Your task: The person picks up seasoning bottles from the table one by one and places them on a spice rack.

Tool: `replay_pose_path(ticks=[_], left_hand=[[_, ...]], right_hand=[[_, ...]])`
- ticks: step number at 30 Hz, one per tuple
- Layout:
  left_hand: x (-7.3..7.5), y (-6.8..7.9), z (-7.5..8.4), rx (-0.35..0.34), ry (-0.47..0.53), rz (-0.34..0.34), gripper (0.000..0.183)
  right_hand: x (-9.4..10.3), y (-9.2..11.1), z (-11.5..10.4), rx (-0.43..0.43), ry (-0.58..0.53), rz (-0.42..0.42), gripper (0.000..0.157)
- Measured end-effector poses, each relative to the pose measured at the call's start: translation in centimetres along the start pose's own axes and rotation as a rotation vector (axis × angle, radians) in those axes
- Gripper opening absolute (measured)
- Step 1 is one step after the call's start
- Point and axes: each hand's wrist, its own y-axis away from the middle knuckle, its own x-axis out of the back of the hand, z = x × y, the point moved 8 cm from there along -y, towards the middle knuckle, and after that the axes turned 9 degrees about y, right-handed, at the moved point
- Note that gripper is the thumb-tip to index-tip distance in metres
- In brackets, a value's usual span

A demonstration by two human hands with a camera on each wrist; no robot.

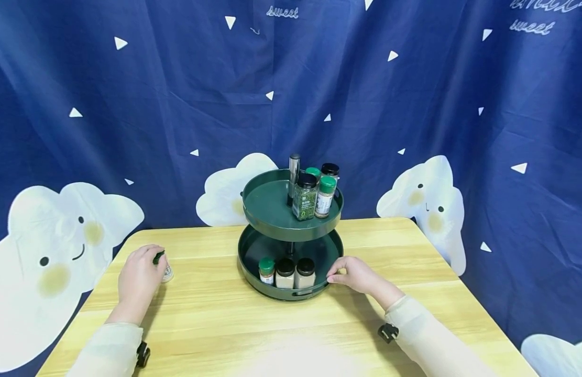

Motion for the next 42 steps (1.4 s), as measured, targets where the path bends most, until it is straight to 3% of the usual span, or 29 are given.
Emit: replay_pose_path(ticks=[15, 31, 42], left_hand=[[0.05, -0.27, 0.12, -0.062, 0.039, 0.030, 0.020], [-0.29, -0.03, 0.35, -0.047, 0.040, -0.002, 0.019], [-0.21, 0.29, 0.95, -0.070, 0.051, 0.028, 0.019]], right_hand=[[0.29, 0.11, -0.26, -0.004, 0.004, 0.006, 0.004], [0.33, 0.12, -0.27, 0.003, 0.013, 0.011, 0.005], [0.31, 0.15, -0.30, -0.008, 0.022, 0.008, 0.004]])
